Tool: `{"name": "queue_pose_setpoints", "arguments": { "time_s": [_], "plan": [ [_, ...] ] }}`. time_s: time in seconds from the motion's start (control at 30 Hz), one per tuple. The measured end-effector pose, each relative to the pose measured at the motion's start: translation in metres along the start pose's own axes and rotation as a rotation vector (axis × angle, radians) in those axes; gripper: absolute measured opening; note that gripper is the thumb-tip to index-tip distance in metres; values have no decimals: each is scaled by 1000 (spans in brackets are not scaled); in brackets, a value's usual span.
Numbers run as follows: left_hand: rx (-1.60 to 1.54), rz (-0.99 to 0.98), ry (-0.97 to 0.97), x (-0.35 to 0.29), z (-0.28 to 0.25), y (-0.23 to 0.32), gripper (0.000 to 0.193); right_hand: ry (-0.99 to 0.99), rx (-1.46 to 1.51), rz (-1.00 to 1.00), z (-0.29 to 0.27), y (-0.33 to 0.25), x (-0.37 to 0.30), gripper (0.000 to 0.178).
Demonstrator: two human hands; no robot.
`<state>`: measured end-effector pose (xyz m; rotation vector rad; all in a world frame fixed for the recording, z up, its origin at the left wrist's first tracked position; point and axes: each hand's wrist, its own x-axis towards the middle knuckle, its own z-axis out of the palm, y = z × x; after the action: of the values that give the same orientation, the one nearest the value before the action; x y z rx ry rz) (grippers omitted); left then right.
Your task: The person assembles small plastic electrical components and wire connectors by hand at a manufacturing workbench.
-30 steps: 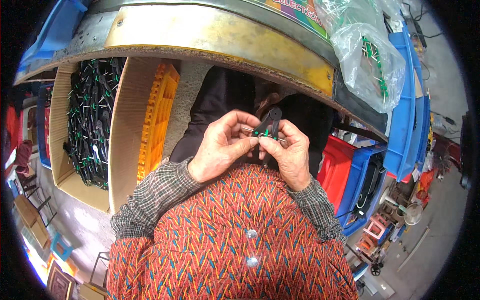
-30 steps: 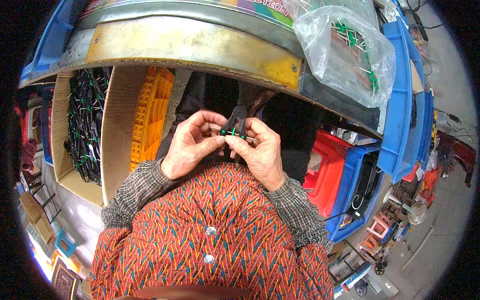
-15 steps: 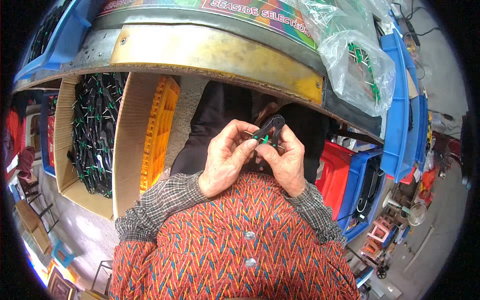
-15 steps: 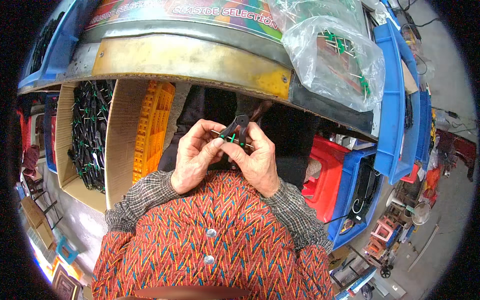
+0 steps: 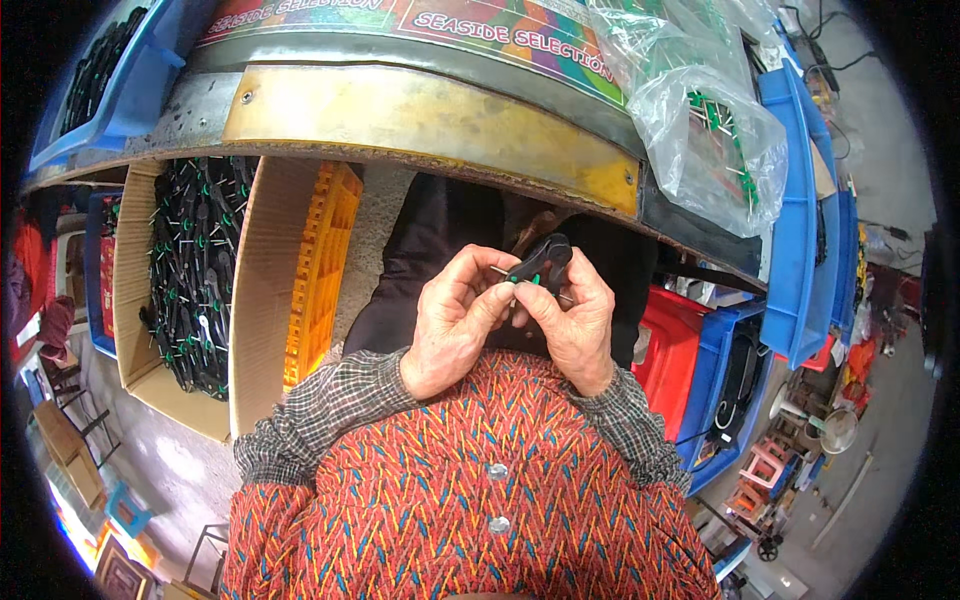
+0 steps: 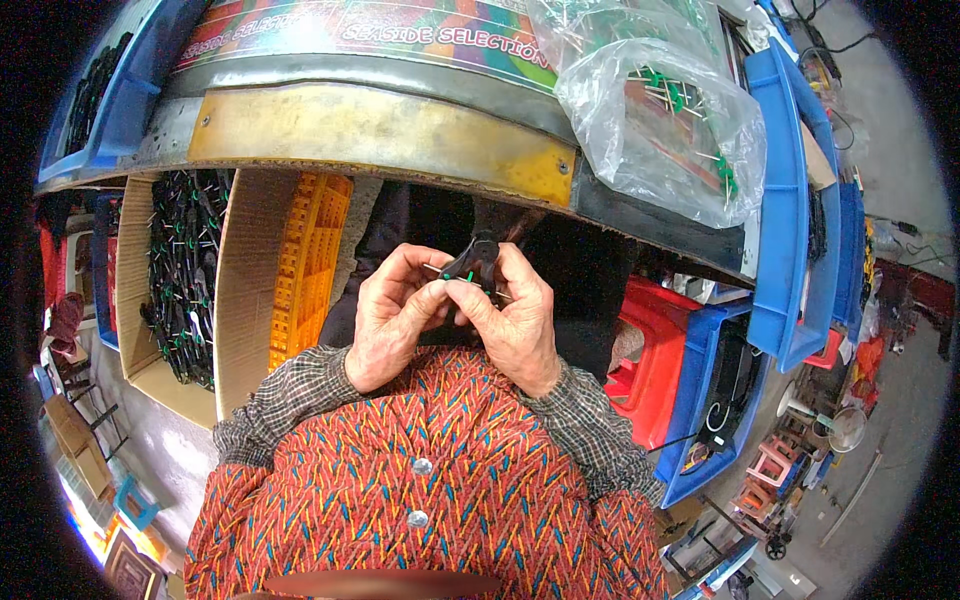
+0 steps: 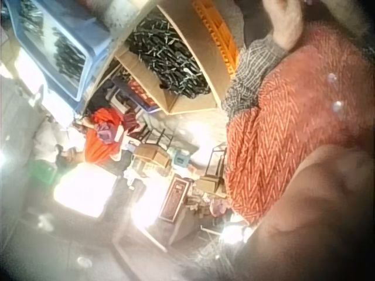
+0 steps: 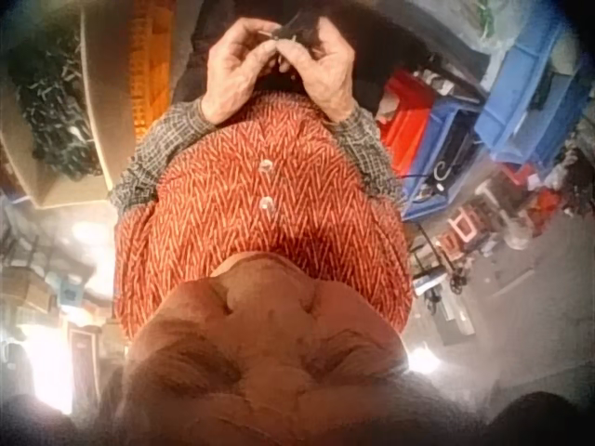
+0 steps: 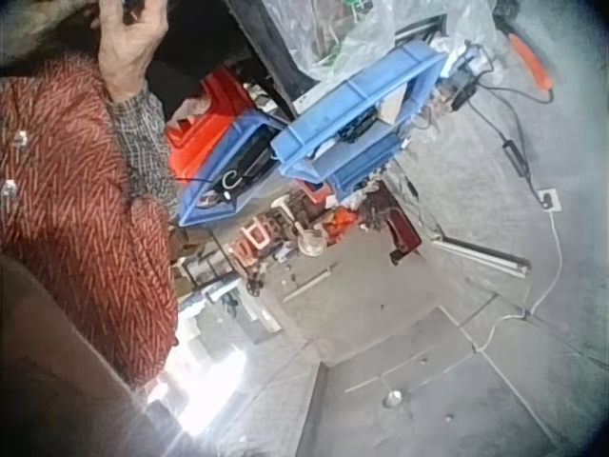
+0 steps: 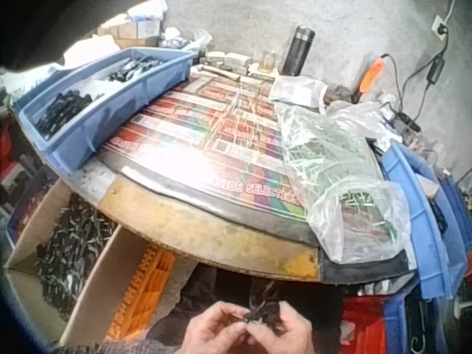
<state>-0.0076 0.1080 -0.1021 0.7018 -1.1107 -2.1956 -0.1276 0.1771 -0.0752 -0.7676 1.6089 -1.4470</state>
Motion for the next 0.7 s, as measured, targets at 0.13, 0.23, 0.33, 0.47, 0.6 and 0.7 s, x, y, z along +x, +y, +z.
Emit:
{"name": "queue_pose_setpoints", "arguments": {
  "time_s": [0.13,0.23,0.33,0.47,0.6,0.7],
  "plan": [
    [8,-16,-8,1,-1,-2,16,-61,8,64,-6,2,0,15],
    [22,-3,-1,2,-2,-3,16,-45,32,116,-4,-2,1,15],
    [61,-5,20,3,-3,-3,17,23,7,40,1,-3,2,15],
    [22,5,8,2,-1,-1,16,-28,-44,66,-9,1,2,18],
    [-2,-1,3,2,-1,-1,16,4,-42,56,-8,5,3,17],
    [61,4,-3,3,-5,-3,22,51,-77,-35,0,-2,5,17]
  ]
}}
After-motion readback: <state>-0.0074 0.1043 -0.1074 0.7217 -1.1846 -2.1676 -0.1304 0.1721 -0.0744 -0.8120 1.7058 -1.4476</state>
